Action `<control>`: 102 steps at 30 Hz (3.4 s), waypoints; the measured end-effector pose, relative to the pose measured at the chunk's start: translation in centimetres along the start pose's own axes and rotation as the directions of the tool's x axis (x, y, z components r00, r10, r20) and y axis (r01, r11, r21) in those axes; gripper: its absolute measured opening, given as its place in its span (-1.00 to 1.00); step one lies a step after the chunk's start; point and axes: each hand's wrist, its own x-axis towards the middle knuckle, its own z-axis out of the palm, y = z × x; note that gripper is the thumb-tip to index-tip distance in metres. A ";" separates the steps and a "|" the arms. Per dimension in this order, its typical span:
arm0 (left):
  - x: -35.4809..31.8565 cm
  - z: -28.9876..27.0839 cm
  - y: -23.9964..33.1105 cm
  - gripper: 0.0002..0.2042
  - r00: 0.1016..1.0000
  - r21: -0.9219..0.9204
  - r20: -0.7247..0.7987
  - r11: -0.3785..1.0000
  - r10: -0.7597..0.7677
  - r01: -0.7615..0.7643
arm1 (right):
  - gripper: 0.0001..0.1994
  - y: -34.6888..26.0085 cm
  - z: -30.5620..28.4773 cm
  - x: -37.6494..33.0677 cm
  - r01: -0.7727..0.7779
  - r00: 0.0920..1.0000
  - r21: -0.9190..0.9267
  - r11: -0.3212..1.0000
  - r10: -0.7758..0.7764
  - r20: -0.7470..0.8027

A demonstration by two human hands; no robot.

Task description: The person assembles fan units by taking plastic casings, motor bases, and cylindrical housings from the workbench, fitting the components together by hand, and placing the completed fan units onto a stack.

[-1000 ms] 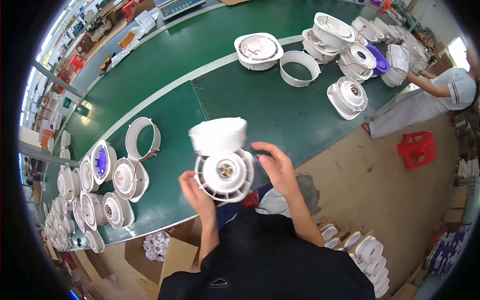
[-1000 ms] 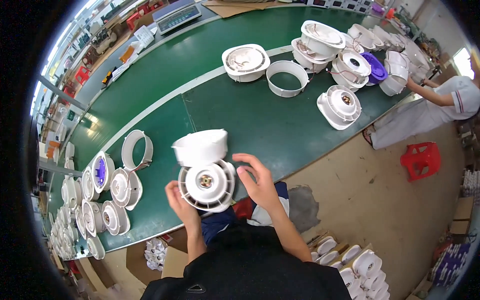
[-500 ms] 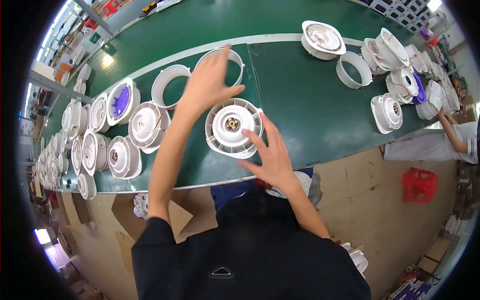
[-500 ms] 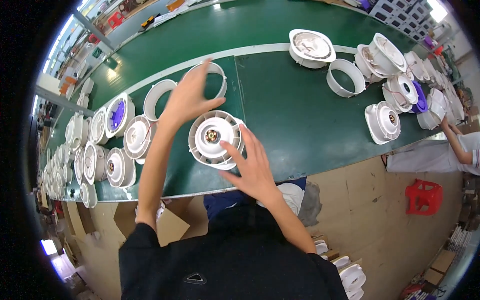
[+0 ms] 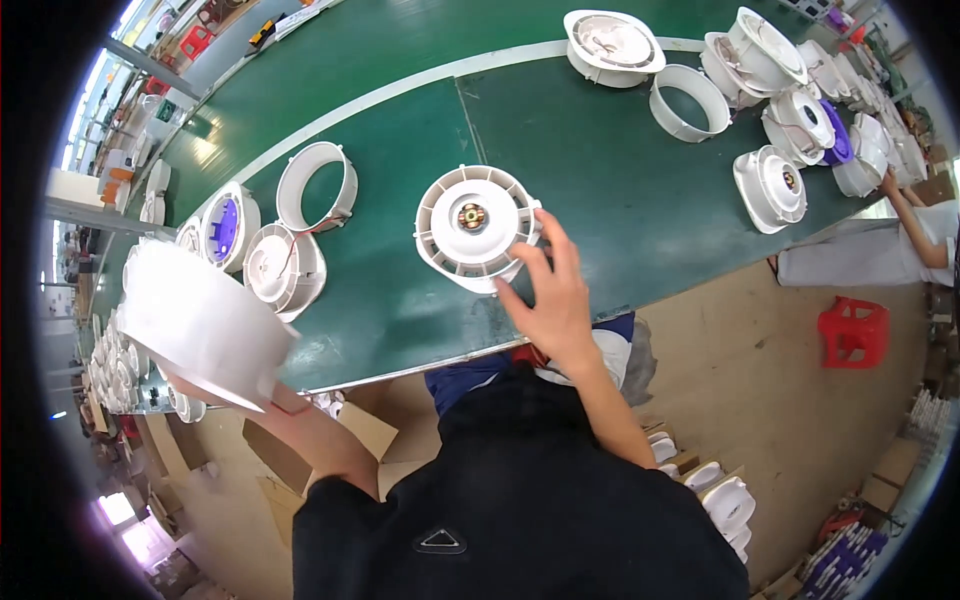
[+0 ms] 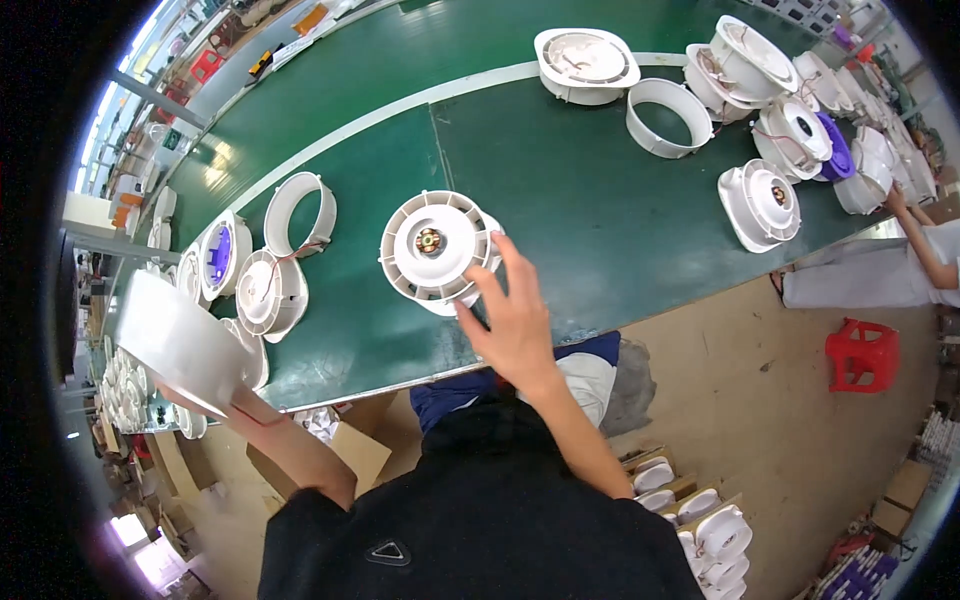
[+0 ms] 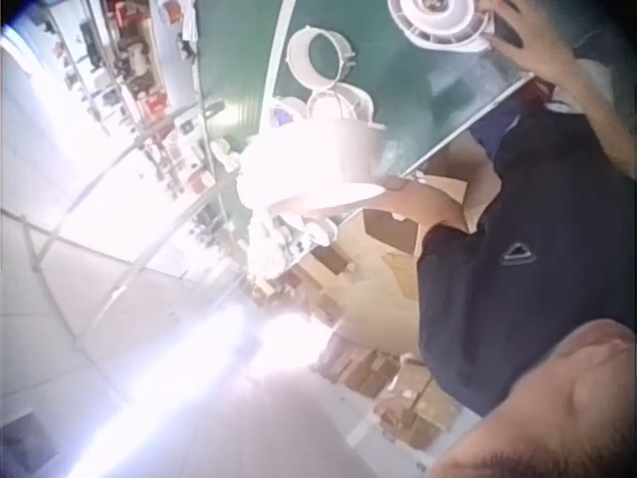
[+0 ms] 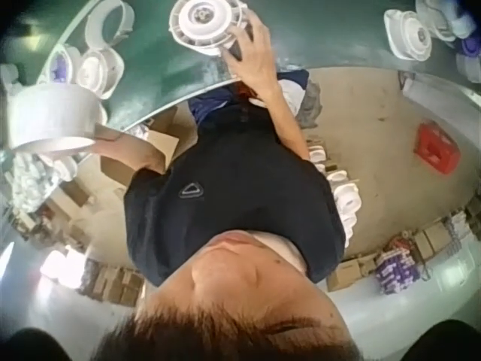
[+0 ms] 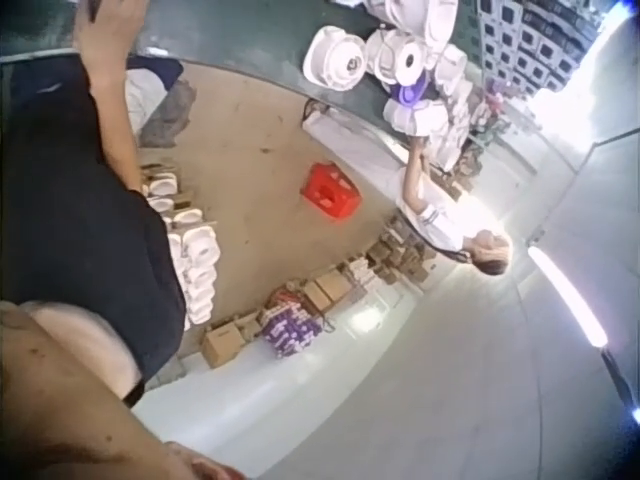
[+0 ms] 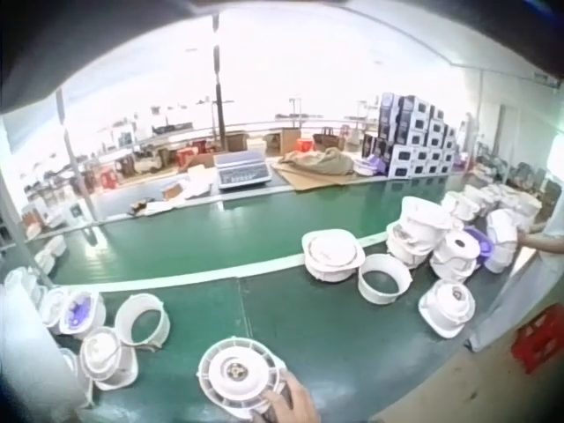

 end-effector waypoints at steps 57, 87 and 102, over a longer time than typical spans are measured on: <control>-6.2 4.5 -3.2 0.06 0.203 -0.179 0.976 0.234 -0.081 0.956 | -0.26 3.9 -2.0 3.7 0.148 0.972 0.107 0.983 -0.165 0.167; -4.3 3.0 -4.4 0.33 0.597 -0.389 0.802 0.738 -0.023 0.552 | -0.48 3.2 -2.3 2.2 0.153 0.976 0.074 0.985 -0.163 0.142; -4.9 7.1 -1.9 0.24 0.383 -0.201 0.902 0.979 0.198 -0.034 | -0.49 3.7 -2.8 -1.3 0.213 0.977 0.019 0.977 -0.213 0.031</control>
